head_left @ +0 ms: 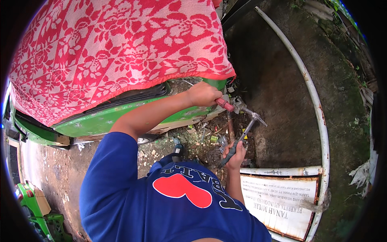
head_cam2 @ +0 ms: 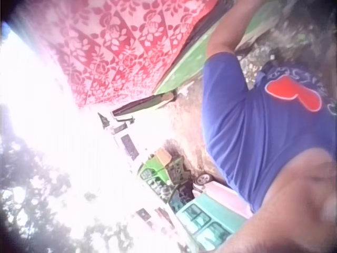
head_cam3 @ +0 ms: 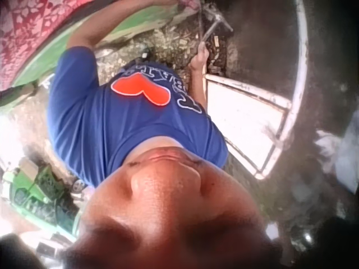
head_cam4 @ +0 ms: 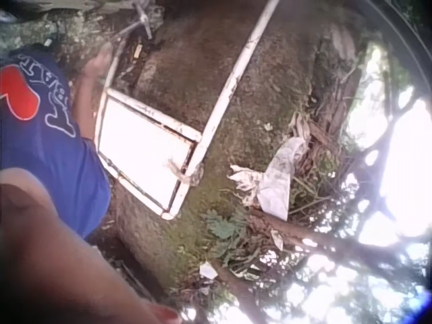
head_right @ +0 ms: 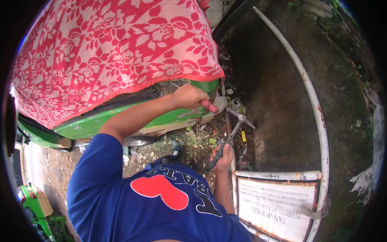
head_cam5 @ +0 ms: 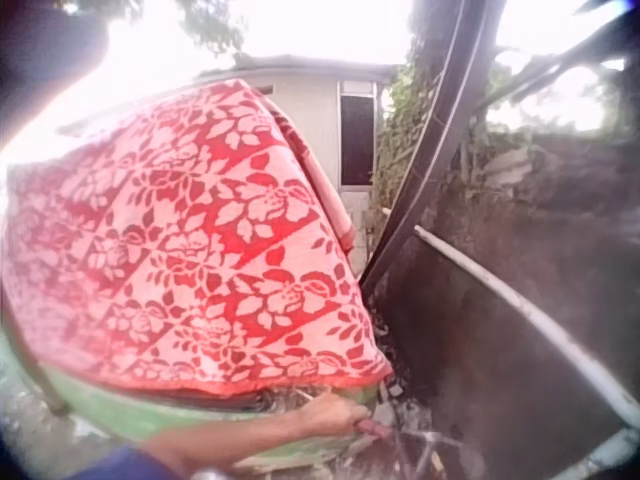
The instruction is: The person repeatedly strikes a small red object against the edge of a green container using a hammer. The person holds the object with the left hand and swings the hammer with the right hand throughout the clip.
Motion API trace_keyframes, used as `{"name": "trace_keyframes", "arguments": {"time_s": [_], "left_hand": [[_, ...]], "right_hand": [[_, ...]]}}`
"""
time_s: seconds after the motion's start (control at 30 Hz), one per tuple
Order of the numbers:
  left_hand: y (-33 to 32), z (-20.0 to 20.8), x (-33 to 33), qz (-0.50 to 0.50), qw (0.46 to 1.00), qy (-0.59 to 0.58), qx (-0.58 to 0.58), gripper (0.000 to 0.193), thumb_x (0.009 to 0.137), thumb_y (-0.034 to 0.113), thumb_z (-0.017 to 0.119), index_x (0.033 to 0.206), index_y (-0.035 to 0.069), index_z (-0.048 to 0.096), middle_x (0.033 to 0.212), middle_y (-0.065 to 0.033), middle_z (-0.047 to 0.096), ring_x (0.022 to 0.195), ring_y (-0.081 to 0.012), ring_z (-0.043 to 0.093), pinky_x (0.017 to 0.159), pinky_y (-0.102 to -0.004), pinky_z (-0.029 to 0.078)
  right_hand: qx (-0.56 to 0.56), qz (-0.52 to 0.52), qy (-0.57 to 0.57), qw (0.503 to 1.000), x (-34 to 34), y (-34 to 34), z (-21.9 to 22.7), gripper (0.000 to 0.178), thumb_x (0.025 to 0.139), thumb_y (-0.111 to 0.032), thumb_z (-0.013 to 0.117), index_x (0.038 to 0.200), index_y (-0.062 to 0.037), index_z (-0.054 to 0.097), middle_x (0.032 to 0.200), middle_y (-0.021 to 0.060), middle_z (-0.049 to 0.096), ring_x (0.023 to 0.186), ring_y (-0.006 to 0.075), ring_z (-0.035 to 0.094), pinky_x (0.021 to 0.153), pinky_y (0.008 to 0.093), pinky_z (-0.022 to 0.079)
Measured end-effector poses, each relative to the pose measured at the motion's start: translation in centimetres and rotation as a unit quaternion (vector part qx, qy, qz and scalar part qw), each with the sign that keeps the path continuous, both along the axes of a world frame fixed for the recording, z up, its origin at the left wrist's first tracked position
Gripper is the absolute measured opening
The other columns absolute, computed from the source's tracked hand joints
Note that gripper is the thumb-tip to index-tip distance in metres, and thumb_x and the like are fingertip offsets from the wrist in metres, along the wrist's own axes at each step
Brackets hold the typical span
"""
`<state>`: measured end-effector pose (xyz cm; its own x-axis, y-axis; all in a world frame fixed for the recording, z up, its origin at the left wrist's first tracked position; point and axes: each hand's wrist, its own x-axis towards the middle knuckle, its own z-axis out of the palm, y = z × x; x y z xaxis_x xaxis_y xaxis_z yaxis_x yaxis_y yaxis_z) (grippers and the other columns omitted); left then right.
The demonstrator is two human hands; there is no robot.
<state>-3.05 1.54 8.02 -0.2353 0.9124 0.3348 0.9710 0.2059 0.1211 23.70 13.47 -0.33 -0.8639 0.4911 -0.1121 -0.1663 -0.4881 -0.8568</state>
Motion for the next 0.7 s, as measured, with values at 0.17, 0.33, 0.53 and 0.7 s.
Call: {"name": "trace_keyframes", "arguments": {"time_s": [0.17, 0.33, 0.53, 0.7], "left_hand": [[-0.3, -0.3, 1.1, -0.060, 0.998, 0.006, 0.030, 0.012, 0.077, 0.026, 0.065, 0.084, 0.016, 0.065, 0.068, -0.0047, 0.061, 0.064, -0.0283, 0.064, 0.053, -0.0435, 0.049], [0.3, 0.5, 1.4, -0.057, 0.998, 0.020, 0.030, 0.014, 0.075, 0.027, 0.066, 0.076, 0.014, 0.060, 0.066, -0.0041, 0.060, 0.063, -0.0287, 0.063, 0.052, -0.0435, 0.048], [0.2, 0.3, 1.0, -0.074, 0.997, 0.018, 0.030, 0.015, 0.074, 0.028, 0.066, 0.075, 0.014, 0.060, 0.066, -0.0039, 0.060, 0.063, -0.0280, 0.063, 0.052, -0.0429, 0.048], [0.1, -0.4, 0.9, -0.076, 0.997, 0.026, -0.007, 0.014, 0.075, 0.029, 0.066, 0.075, 0.015, 0.061, 0.066, -0.0034, 0.060, 0.063, -0.0272, 0.064, 0.052, -0.0425, 0.048]], "right_hand": [[0.018, 0.001, -0.003, 1.000, 0.4, 1.1, 1.1, 0.047, 0.101, -0.046, 0.042, 0.082, -0.0032, 0.047, 0.059, 0.0095, 0.049, 0.045, 0.0155, 0.046, 0.041, 0.0266, 0.039], [0.044, 0.010, -0.015, 0.999, 0.1, 1.0, 1.2, 0.048, 0.101, -0.047, 0.041, 0.080, -0.0042, 0.048, 0.057, 0.0087, 0.048, 0.043, 0.0155, 0.044, 0.040, 0.0269, 0.039], [0.033, 0.018, -0.009, 0.999, 0.6, 0.9, 1.0, 0.047, 0.101, -0.046, 0.041, 0.082, -0.0031, 0.048, 0.059, 0.0097, 0.049, 0.045, 0.0156, 0.046, 0.042, 0.0276, 0.040], [0.022, 0.017, -0.010, 1.000, 0.8, 0.6, 1.0, 0.047, 0.101, -0.045, 0.041, 0.082, -0.0031, 0.048, 0.059, 0.0096, 0.048, 0.045, 0.0160, 0.045, 0.042, 0.0274, 0.040]]}}
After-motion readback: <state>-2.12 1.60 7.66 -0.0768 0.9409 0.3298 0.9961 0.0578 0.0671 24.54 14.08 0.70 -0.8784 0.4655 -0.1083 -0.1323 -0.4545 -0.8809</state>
